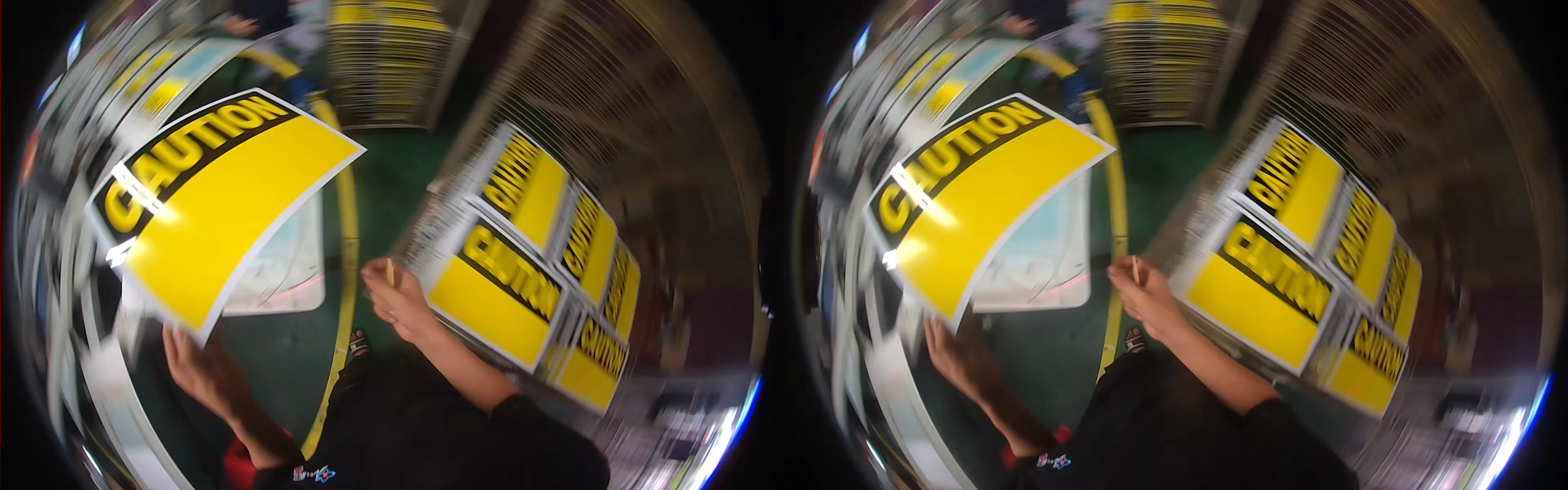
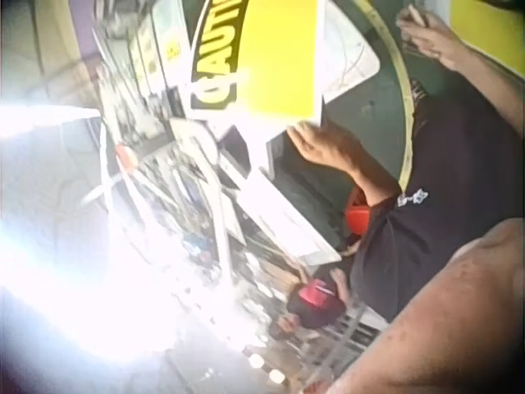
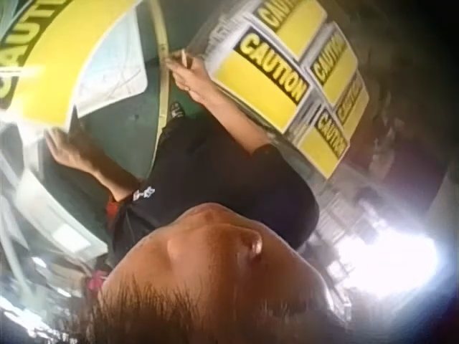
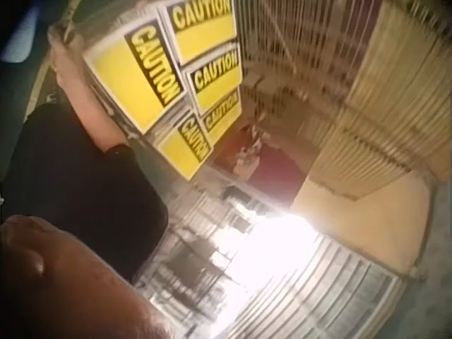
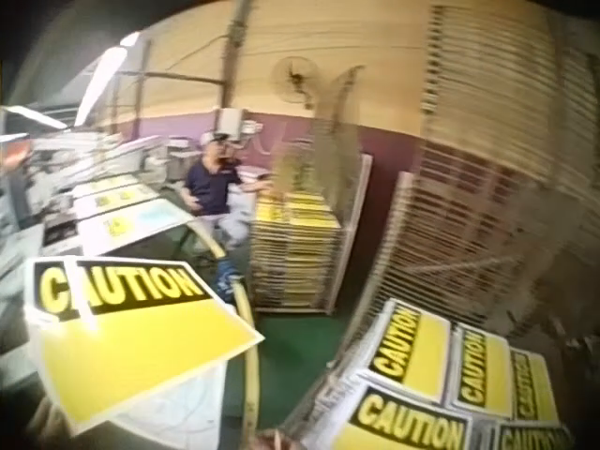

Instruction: Applying yellow 'CAUTION' sign stickers to white backing boards and stacking them in a drying rack.

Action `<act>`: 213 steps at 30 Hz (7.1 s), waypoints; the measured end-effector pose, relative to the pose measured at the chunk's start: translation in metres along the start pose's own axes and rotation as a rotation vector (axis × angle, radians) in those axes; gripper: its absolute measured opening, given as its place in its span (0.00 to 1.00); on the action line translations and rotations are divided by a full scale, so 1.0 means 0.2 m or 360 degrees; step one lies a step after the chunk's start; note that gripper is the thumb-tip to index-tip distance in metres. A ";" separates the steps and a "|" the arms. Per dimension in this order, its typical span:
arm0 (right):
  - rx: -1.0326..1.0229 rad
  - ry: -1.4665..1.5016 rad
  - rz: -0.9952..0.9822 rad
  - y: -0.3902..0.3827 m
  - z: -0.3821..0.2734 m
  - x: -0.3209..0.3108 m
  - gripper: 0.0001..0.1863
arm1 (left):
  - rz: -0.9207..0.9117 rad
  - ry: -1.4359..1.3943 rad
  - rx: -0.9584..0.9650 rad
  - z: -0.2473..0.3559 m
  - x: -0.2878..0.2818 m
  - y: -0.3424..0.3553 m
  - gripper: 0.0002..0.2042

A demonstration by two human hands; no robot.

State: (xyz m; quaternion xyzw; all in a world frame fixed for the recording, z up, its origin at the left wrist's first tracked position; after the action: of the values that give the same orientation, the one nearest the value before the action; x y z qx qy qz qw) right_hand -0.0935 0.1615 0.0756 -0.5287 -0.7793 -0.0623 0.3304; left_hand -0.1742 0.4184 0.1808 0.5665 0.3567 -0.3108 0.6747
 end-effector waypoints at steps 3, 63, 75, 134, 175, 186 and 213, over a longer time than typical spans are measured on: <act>-0.0168 0.0335 0.0092 -0.23 -0.16 -0.13 0.10 | 0.0040 -0.0772 0.0012 0.22 -0.04 -0.05 0.23; 0.0726 -0.1777 0.2526 -2.88 -1.39 -3.39 0.22 | -0.2878 -0.2395 0.0209 2.19 0.19 -1.19 0.12; -0.0672 -0.2963 0.2346 -2.52 -1.97 -2.25 0.11 | -0.2931 -0.2356 0.0660 2.20 0.21 -1.15 0.16; 0.0220 -0.2714 0.1260 -0.63 -0.69 -0.34 0.12 | -0.2170 -0.3046 -0.0516 0.37 0.84 -0.53 0.16; -0.0451 -0.2465 -0.1146 1.94 1.46 0.93 0.12 | -0.0166 -0.2139 -0.2410 -0.46 0.44 -0.79 0.16; -0.0392 -0.2134 -0.0781 1.95 1.49 0.96 0.13 | -0.0107 -0.2560 -0.2138 -0.67 0.68 -0.60 0.21; 0.0007 -0.1634 -0.0165 0.49 0.79 0.02 0.11 | 0.0705 -0.1526 -0.1276 -1.61 1.37 0.44 0.15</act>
State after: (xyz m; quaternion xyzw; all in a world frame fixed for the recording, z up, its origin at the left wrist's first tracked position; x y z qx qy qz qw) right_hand -0.0801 0.2772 -0.0691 -0.4513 -0.8664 0.1905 -0.0971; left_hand 0.0079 0.7456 -0.0324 0.1305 -0.0199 -0.2257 0.9652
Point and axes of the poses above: each hand's wrist, its own y-axis towards the middle knuckle, its own x-axis out of the palm, z = x × y, the point moved 3 cm from there along y, towards the middle knuckle, and after that the axes turned 10 degrees about -z, right-handed, at the moved point
